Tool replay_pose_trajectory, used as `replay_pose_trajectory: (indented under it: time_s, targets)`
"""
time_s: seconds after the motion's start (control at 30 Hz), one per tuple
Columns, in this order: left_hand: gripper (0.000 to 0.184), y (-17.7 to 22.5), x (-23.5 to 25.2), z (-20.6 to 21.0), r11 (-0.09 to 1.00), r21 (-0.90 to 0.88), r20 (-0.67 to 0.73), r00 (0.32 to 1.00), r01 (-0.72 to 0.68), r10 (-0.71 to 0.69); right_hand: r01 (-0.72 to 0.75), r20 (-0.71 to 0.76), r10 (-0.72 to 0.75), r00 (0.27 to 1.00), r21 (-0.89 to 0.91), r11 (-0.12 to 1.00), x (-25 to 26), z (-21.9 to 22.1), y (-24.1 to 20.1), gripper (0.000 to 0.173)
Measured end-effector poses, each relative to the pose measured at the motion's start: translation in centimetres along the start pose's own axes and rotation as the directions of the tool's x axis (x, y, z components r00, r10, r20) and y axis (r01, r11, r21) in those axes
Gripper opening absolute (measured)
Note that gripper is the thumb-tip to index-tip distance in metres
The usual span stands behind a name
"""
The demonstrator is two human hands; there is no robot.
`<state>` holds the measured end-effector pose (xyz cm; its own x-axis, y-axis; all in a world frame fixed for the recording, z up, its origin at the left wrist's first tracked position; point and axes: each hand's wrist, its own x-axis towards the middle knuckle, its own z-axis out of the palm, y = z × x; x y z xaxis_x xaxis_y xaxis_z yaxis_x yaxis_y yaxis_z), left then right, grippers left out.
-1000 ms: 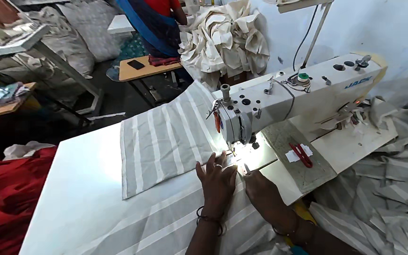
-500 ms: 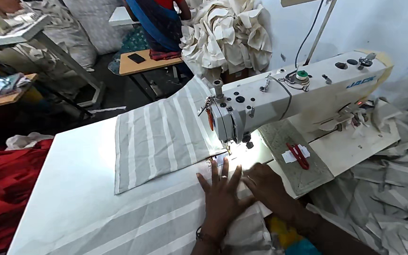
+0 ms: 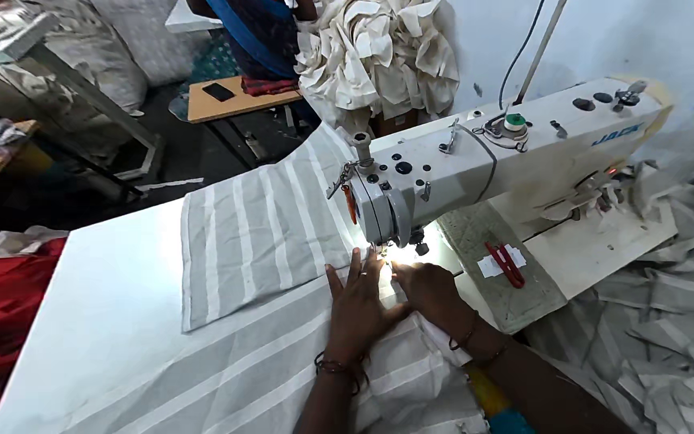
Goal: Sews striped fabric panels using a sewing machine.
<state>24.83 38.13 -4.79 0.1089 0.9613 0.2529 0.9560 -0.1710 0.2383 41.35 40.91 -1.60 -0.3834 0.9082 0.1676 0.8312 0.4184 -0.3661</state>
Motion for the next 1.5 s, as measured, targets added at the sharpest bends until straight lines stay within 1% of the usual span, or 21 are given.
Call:
replay_pose_trajectory:
  time_s: [0.1, 0.2, 0.27, 0.33, 0.37, 0.43, 0.57, 0.63, 0.67, 0.77, 0.87, 0.93, 1.0, 1.03, 1.07, 1.1, 1.17, 1.27, 1.33, 1.4, 1.5]
  targets:
    - [0.112, -0.4, 2.2, -0.5, 0.999, -0.027, 0.026, 0.999, 0.044, -0.043, -0.039, -0.043, 0.044, 0.998, 0.100, 0.994, -0.8, -3.0, 2.9, 0.025]
    - [0.111, -1.2, 4.8, -2.0, 0.989, -0.063, 0.209, 0.971, 0.130, -0.115, -0.258, -0.205, 0.239, 0.949, -0.070, 0.964, -3.8, -6.8, 7.0, 0.034]
    - [0.091, -1.9, 7.6, -4.5, 0.962, -0.130, 0.409, 0.897, 0.239, -0.168, -0.409, -0.104, 0.397, 0.912, -0.156, 0.899, -4.6, -8.5, 9.9, 0.045]
    - [0.048, -3.4, 9.9, -5.7, 0.936, -0.204, 0.358, 0.912, 0.288, -0.202, -0.447, 0.008, 0.456, 0.890, -0.178, 0.876, -4.6, -8.6, 12.2, 0.047]
    - [0.034, -4.3, 10.8, -5.7, 0.927, -0.231, 0.315, 0.924, 0.297, -0.218, -0.432, 0.016, 0.441, 0.897, -0.175, 0.885, -4.6, -8.5, 13.1, 0.046]
    - [0.028, -5.9, 11.6, -4.1, 0.911, -0.291, 0.240, 0.944, 0.293, -0.227, -0.392, -0.037, 0.391, 0.920, -0.156, 0.907, -4.7, -8.7, 13.6, 0.046]
    - [0.016, -7.1, 11.4, -1.0, 0.918, -0.366, -0.046, 0.982, 0.155, -0.184, -0.059, -0.250, -0.012, 0.968, -0.275, 0.960, -1.8, -8.3, 11.0, 0.038]
    - [0.014, -7.2, 11.2, -0.6, 0.928, -0.355, -0.116, 0.980, 0.110, -0.161, 0.106, -0.192, -0.189, 0.963, -0.373, 0.922, 1.2, -6.8, 8.3, 0.027]
    - [0.014, -7.2, 11.4, -0.5, 0.929, -0.350, -0.118, 0.979, 0.118, -0.168, 0.132, -0.110, -0.189, 0.976, -0.393, 0.910, 2.7, -6.1, 6.6, 0.025]
    - [0.017, -7.4, 12.0, -0.5, 0.925, -0.339, -0.052, 0.979, 0.169, -0.198, 0.001, 0.257, 0.066, 0.964, -0.253, 0.967, 6.0, -3.9, 5.6, 0.037]
    - [0.017, -7.6, 12.3, -0.3, 0.930, -0.331, -0.055, 0.980, 0.162, -0.191, -0.133, 0.329, 0.122, 0.936, 0.010, 0.991, 7.5, -0.5, 10.8, 0.039]
    - [0.022, -7.3, 12.2, -0.5, 0.924, -0.316, -0.060, 0.968, 0.214, -0.245, -0.047, 0.348, 0.039, 0.937, 0.014, 0.999, 7.9, 0.0, 12.4, 0.040]
    - [0.034, -7.1, 11.6, -0.4, 0.915, -0.266, -0.200, 0.911, 0.303, -0.360, -0.145, 0.453, 0.154, 0.878, -0.054, 0.988, 7.8, -3.7, 8.4, 0.042]
    - [0.044, -7.1, 11.3, -0.5, 0.896, -0.236, -0.281, 0.856, 0.376, -0.433, -0.208, 0.416, 0.224, 0.881, -0.085, 0.974, 7.3, -5.2, 6.8, 0.041]
    - [0.056, -7.3, 11.1, -0.8, 0.866, -0.203, -0.341, 0.795, 0.458, -0.501, -0.220, 0.254, 0.229, 0.940, -0.064, 0.973, 6.4, -5.4, 7.2, 0.038]
    - [0.070, -7.7, 11.0, -1.2, 0.822, -0.177, -0.341, 0.750, 0.541, -0.567, -0.122, 0.012, 0.123, 0.992, -0.062, 0.991, 5.6, -4.9, 9.0, 0.035]
    - [0.089, -8.8, 10.8, -1.9, 0.753, -0.163, -0.221, 0.721, 0.637, -0.657, 0.060, -0.342, -0.156, 0.927, -0.275, 0.959, 4.6, -5.1, 13.2, 0.029]
    - [0.079, -9.3, 11.6, -2.3, 0.818, -0.352, -0.088, 0.854, 0.455, -0.513, 0.033, -0.368, -0.215, 0.905, -0.443, 0.896, 1.3, -6.5, 16.7, 0.044]
    - [0.073, -9.2, 12.4, -2.2, 0.766, -0.585, -0.076, 0.923, 0.266, -0.378, 0.027, -0.325, -0.158, 0.932, -0.374, 0.927, -1.8, -6.4, 15.0, 0.056]
    - [0.069, -8.9, 12.6, -2.5, 0.700, -0.692, -0.138, 0.920, 0.174, -0.366, 0.003, -0.200, -0.043, 0.979, -0.197, 0.980, -4.8, -5.9, 10.0, 0.055]
    - [0.057, -7.9, 10.2, -5.6, 0.689, -0.717, -0.286, 0.855, 0.110, -0.434, 0.028, 0.013, -0.028, 1.000, 0.041, 0.999, -7.6, -2.9, 3.7, 0.048]
